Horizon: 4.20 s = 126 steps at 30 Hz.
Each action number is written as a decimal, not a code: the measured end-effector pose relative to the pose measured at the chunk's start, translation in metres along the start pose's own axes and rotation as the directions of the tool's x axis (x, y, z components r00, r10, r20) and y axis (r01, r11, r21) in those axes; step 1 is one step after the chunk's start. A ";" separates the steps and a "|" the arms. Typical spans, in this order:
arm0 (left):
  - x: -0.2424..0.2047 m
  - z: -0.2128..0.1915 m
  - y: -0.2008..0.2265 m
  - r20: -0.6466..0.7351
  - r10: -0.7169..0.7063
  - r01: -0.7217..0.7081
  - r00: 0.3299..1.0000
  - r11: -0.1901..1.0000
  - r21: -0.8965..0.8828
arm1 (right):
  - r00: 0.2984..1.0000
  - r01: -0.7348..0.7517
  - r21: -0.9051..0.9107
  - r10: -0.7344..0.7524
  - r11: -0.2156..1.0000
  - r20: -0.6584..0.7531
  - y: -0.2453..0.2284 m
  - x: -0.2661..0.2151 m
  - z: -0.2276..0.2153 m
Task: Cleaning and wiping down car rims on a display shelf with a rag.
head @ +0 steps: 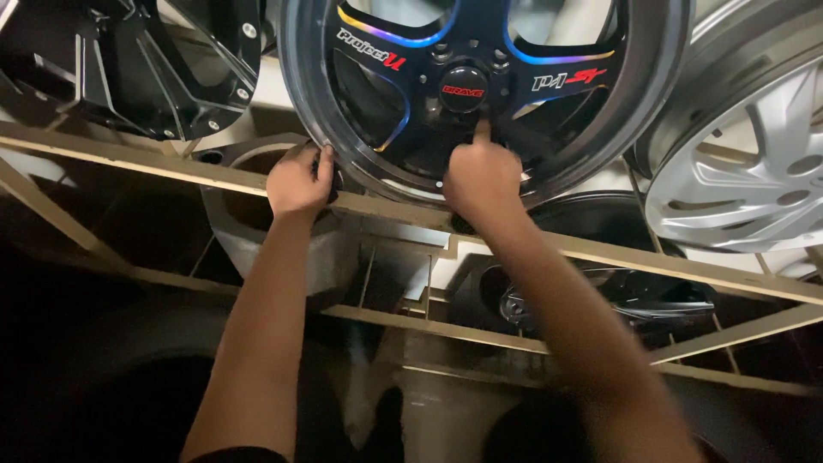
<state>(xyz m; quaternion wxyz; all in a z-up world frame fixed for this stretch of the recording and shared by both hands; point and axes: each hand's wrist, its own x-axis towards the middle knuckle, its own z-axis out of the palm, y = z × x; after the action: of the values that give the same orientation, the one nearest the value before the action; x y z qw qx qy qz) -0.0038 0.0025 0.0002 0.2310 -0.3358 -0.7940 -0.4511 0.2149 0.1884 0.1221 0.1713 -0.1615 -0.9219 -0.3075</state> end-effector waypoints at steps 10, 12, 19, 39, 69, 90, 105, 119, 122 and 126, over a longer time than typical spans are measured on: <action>-0.001 -0.003 0.005 -0.005 0.004 -0.004 1.000 1.000 -0.021 | 0.839 -0.279 0.957 0.466 -0.078 0.282 -0.082 -0.135 0.069; -0.002 -0.001 0.004 0.009 -0.002 0.002 1.000 1.000 -0.005 | 0.842 -0.214 0.968 0.478 -0.130 0.250 -0.100 -0.165 0.076; 0.000 0.001 0.000 0.100 -0.105 0.098 0.989 0.992 0.074 | 0.651 -0.283 0.404 0.135 -0.870 0.747 -0.136 -0.235 0.060; -0.006 0.000 0.000 -0.034 -0.002 0.002 0.999 1.000 0.001 | 0.689 -0.176 0.860 0.564 -0.480 0.455 -0.083 -0.141 0.014; -0.003 -0.015 0.020 -0.090 0.043 -0.053 0.995 0.992 -0.112 | 0.996 -0.088 0.518 0.069 0.851 0.055 -0.041 0.028 -0.028; 0.002 -0.016 0.017 -0.113 0.091 -0.105 0.989 0.987 -0.123 | 0.845 0.188 0.973 0.482 0.132 -0.229 -0.072 0.028 -0.009; -0.004 -0.014 0.013 -0.141 0.142 -0.158 0.980 0.981 -0.114 | 0.890 0.456 -0.325 -0.419 0.828 0.183 -0.011 0.034 -0.063; -0.006 -0.017 0.019 -0.053 0.026 -0.032 0.998 0.993 -0.118 | 0.985 0.142 0.458 -0.169 0.877 0.019 -0.021 0.030 -0.044; -0.001 -0.017 0.020 -0.086 0.042 -0.053 0.995 0.990 -0.129 | 0.981 0.099 0.710 0.053 0.697 -0.189 -0.046 0.020 -0.011; -0.004 -0.016 0.022 -0.122 0.071 -0.086 0.990 0.989 -0.121 | 0.951 0.111 0.993 0.288 0.034 -0.116 -0.075 0.012 -0.016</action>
<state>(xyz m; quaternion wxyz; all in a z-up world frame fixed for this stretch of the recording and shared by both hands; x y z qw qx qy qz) 0.0160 -0.0046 0.0174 0.2731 -0.3535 -0.7353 -0.5096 0.1774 0.1241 0.1006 0.3846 -0.0088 -0.8275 0.4089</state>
